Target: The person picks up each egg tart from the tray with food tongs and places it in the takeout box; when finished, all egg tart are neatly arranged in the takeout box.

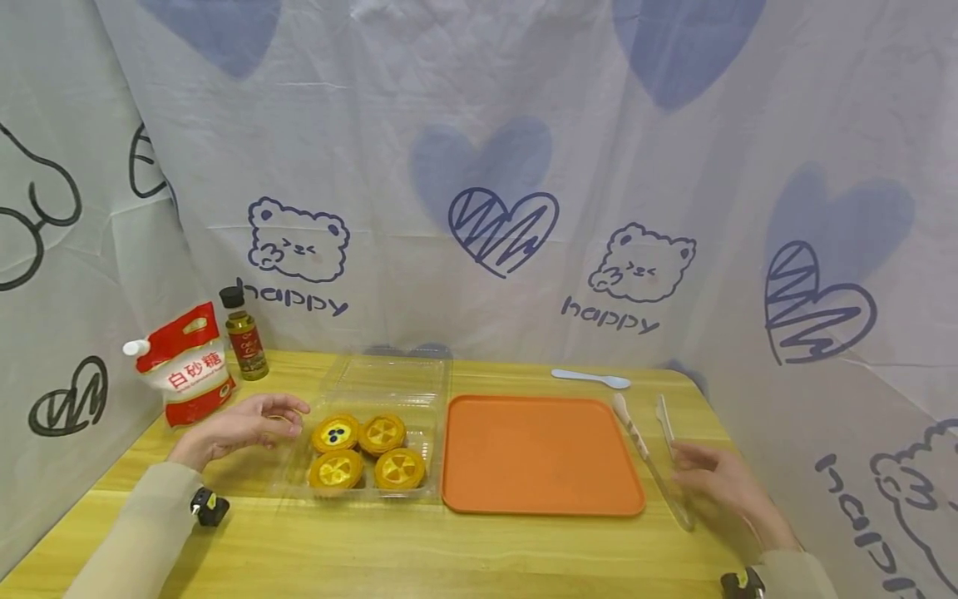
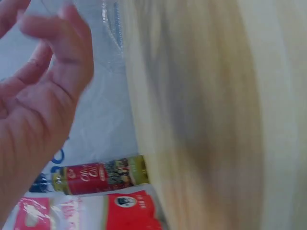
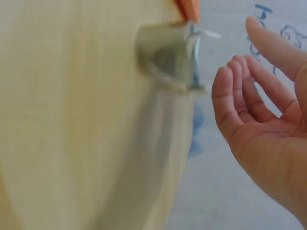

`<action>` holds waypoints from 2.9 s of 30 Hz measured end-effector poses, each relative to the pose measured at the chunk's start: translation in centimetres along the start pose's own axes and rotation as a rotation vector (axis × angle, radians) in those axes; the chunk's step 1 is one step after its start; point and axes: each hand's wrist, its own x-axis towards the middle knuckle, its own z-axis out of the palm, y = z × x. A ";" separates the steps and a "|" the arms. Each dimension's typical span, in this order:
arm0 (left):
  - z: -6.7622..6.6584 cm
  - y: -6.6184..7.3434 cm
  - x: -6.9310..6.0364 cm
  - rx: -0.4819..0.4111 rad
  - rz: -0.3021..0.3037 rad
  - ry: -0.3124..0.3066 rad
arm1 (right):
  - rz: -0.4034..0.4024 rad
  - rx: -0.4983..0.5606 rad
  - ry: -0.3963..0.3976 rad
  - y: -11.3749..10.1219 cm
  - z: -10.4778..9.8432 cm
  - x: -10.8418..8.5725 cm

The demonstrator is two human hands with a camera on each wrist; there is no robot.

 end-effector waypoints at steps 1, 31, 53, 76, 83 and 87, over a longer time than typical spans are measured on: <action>0.1 0.2 0.0 0.031 -0.001 0.022 | -0.016 0.006 -0.005 -0.3 0.1 0.1; 5.6 5.4 1.7 0.316 0.035 0.378 | -0.143 0.157 -0.354 -10.4 13.0 4.9; 3.4 4.7 2.8 0.244 0.082 0.326 | -0.182 0.071 -0.394 -15.9 20.5 10.6; 1.1 1.1 5.9 0.060 -0.011 0.402 | -0.070 0.262 -0.390 -17.4 25.0 15.6; 1.1 0.6 7.0 0.034 -0.023 0.414 | -0.057 0.263 -0.380 -17.6 25.1 16.1; 1.0 0.4 7.5 0.012 -0.042 0.439 | -0.036 0.263 -0.351 -17.5 25.1 16.5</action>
